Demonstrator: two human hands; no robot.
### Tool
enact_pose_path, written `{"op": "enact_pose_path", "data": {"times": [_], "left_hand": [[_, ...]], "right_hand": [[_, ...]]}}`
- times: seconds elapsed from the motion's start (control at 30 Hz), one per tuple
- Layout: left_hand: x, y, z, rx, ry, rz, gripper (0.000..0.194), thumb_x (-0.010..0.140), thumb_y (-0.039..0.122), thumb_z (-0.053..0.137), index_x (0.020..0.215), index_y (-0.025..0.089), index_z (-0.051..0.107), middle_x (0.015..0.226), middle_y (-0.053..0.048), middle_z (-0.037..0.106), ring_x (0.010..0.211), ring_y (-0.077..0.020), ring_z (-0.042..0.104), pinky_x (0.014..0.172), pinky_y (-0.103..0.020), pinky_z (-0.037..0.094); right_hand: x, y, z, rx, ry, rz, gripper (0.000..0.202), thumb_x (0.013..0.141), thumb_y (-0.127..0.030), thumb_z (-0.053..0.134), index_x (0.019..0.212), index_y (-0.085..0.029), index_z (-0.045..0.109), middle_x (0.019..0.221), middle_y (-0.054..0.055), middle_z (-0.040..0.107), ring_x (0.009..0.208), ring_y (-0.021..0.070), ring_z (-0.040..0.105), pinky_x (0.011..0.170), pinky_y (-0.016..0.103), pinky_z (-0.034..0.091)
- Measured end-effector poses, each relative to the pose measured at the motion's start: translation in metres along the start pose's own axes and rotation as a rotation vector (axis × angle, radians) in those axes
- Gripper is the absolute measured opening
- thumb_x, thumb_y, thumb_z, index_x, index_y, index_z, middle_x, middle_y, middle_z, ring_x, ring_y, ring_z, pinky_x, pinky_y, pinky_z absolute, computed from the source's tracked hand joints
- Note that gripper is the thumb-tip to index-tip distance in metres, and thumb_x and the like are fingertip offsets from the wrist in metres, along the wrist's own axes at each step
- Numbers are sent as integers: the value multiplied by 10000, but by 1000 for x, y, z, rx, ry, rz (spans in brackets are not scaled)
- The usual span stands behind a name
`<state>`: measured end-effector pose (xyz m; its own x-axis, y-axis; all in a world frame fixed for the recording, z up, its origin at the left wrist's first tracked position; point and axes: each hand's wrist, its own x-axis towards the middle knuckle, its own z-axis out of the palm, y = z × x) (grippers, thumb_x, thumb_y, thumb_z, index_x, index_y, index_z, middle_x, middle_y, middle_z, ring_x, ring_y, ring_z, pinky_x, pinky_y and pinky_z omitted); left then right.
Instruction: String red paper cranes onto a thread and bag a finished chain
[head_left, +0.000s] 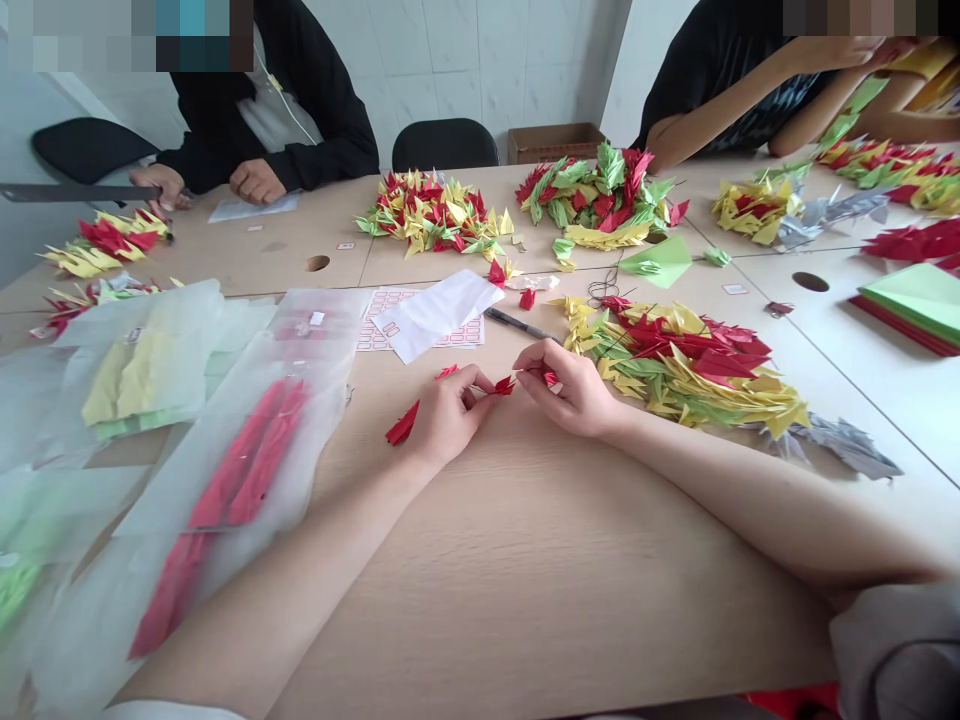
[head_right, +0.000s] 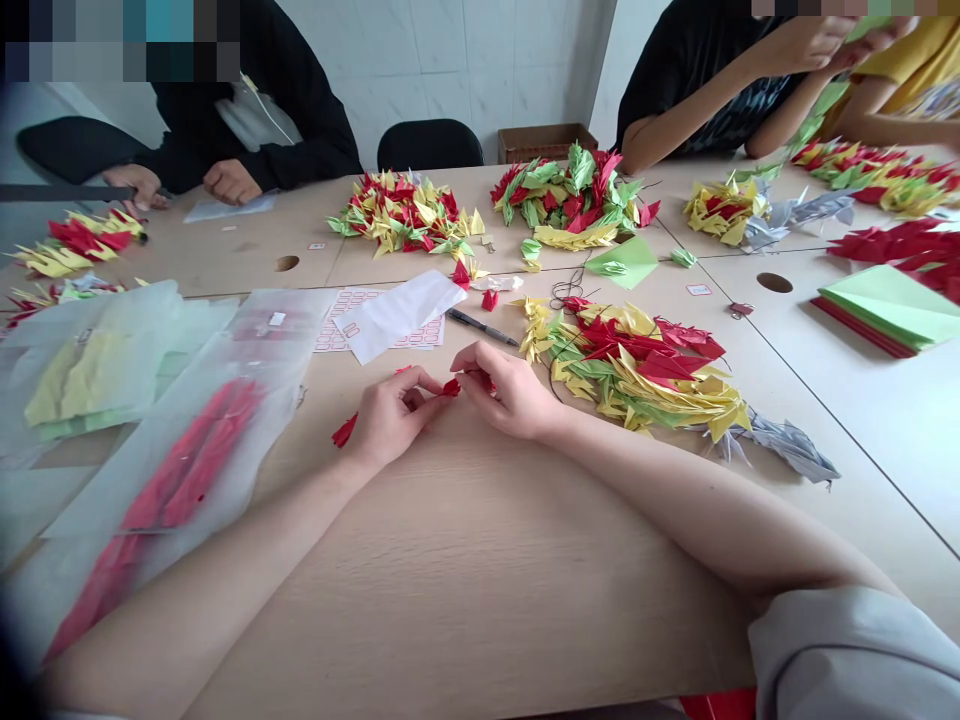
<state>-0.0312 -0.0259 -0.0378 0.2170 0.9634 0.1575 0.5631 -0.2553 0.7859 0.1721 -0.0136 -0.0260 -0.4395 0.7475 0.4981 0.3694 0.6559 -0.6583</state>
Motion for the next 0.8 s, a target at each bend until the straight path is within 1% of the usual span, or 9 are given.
{"op": "enact_pose_path", "data": {"times": [0.07,0.13,0.23,0.3,0.33,0.47,0.6,0.8], "left_hand": [[0,1,0,-11,-4,-2,169,841,372,669,787,214,640,618,43,631,472,-103,540,498,-220,401],[1,0,0,-91,8,-13,153,848,357,660,818,210,633,668,26,666,524,-121,606,521,-225,447],[3,-4,2,-269,64,-5,152,842,336,667,857,193,621,843,-29,726,749,-172,712,667,-263,554],[4,-7,3,-339,102,23,164,825,326,689,864,183,619,938,-56,733,879,-196,721,777,-299,578],[5,-8,4,-355,112,37,165,821,319,696,869,180,622,951,-61,733,910,-201,719,810,-311,580],[3,-7,5,-336,129,91,150,825,306,698,874,177,642,947,-59,735,903,-194,717,836,-324,589],[1,-3,4,-295,141,108,140,827,312,690,851,181,645,957,-57,736,895,-194,713,824,-329,599],[0,-4,4,-287,130,106,121,808,279,698,821,180,629,879,-38,727,824,-179,712,768,-304,603]], "right_hand": [[0,0,0,-7,1,-9,81,933,-196,463,996,-194,515,901,46,626,708,118,540,656,236,440],[0,1,0,-29,-6,11,88,940,-211,455,993,-194,524,856,36,623,679,116,535,631,227,431],[0,1,1,-89,8,72,118,943,-236,461,1003,-192,553,689,-19,557,558,96,461,562,206,383],[0,1,0,-129,14,96,149,940,-245,474,1018,-190,589,617,-44,510,513,87,425,544,200,361],[0,1,0,-144,8,95,168,941,-254,480,1024,-191,611,597,-50,501,503,85,419,542,200,355],[0,0,-1,-170,-28,57,231,955,-317,503,1036,-197,684,561,-48,498,495,87,413,548,204,348],[0,0,1,-179,-50,69,251,937,-369,546,1051,-206,700,575,-43,508,513,92,425,552,204,350],[0,3,2,-214,-74,113,238,896,-327,588,1079,-207,681,574,-54,493,518,91,432,558,200,344]]}}
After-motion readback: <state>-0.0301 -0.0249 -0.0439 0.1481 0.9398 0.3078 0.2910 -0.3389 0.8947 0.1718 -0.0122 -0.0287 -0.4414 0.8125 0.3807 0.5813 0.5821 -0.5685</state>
